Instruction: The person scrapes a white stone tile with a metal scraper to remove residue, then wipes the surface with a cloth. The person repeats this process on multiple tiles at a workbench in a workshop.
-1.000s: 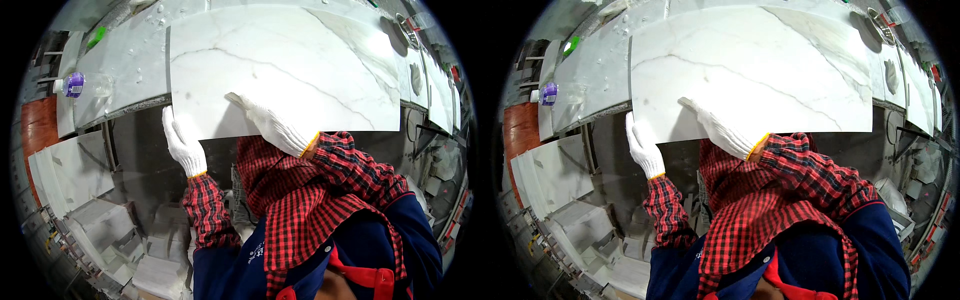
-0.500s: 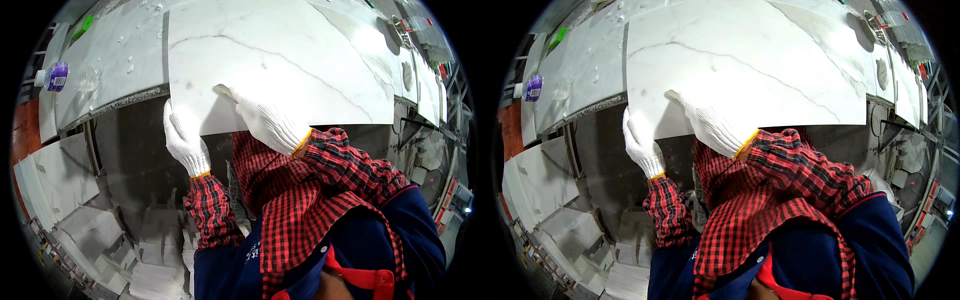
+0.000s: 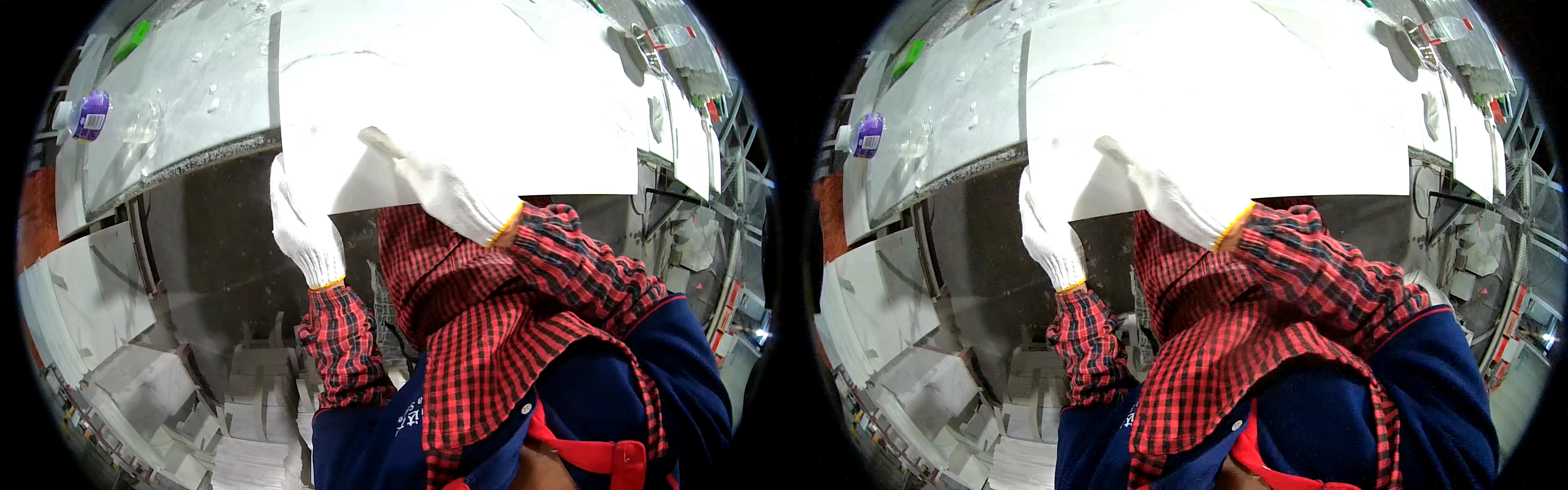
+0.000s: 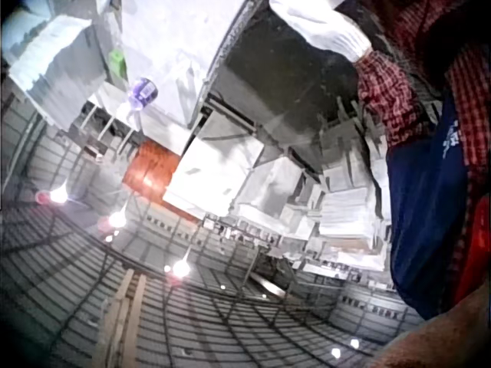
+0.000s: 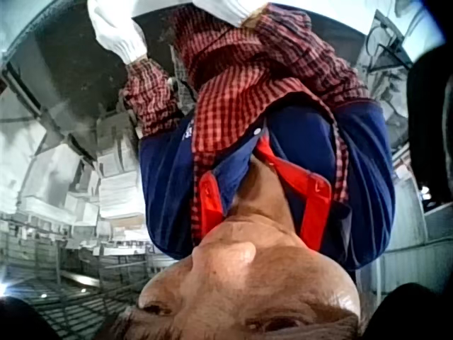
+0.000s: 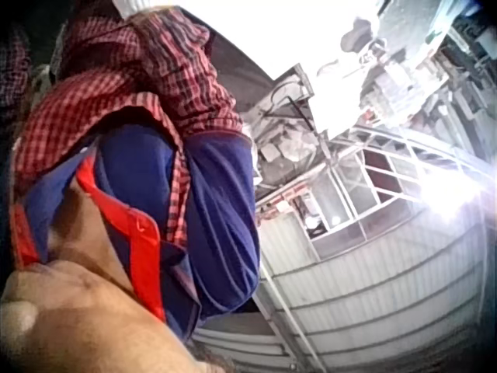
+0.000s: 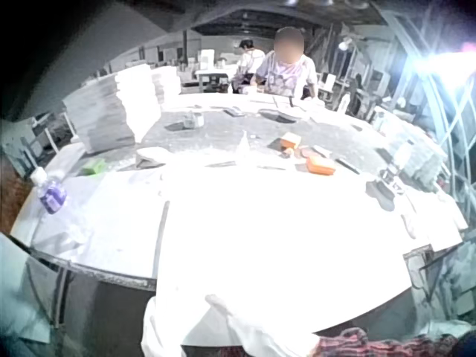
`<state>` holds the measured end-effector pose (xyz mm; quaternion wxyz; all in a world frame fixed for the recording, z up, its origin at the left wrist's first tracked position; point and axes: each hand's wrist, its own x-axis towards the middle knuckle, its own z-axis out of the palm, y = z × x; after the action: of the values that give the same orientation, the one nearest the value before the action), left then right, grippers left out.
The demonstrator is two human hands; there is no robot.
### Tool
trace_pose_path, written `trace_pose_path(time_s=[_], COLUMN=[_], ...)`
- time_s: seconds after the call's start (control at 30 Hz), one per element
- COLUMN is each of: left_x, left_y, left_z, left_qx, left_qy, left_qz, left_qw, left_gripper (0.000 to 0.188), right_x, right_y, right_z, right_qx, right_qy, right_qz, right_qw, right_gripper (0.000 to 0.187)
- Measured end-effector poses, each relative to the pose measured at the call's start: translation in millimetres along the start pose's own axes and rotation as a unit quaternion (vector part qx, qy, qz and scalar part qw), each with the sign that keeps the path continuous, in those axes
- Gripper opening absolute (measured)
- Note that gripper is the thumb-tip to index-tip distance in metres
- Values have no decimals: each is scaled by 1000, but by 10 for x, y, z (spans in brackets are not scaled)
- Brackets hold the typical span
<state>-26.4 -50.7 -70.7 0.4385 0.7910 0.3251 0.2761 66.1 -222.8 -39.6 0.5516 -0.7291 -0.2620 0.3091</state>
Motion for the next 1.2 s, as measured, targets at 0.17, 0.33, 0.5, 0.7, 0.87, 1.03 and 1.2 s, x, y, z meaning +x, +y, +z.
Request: trace_pose_path(time_s=[0.17,0.33,0.5,0.7,0.87,1.03,1.2], left_x=[-48,-50,-33,-24,-23,-23,-98], left_y=[-9,13,-18,28,103,51,-109], left_z=[-22,-42,-30,-70,-44,-104,-186], left_qx=[39,3,25,31,26,-34,-128], left_qy=[3,-36,-30,-38,-38,-73,-111], left_qz=[7,-31,-16,-28,-8,-25,67], left_qw=[999,999,999,998,999,996,983], left_gripper=[43,51,51,47,47,54,68], right_x=[7,-1,24,22,-44,169,-87], right_y=[-231,20,-178,-461,132,-55,-375], right_z=[36,5,122,-64,154,468,520], right_qx=[-94,-41,132,-85,-175,74,-302], right_qy=[-14,15,54,-41,33,13,13], right_qz=[188,57,125,146,-41,-44,-109], right_qw=[978,997,982,985,983,996,947], right_gripper=[54,53,49,53,49,51,57])
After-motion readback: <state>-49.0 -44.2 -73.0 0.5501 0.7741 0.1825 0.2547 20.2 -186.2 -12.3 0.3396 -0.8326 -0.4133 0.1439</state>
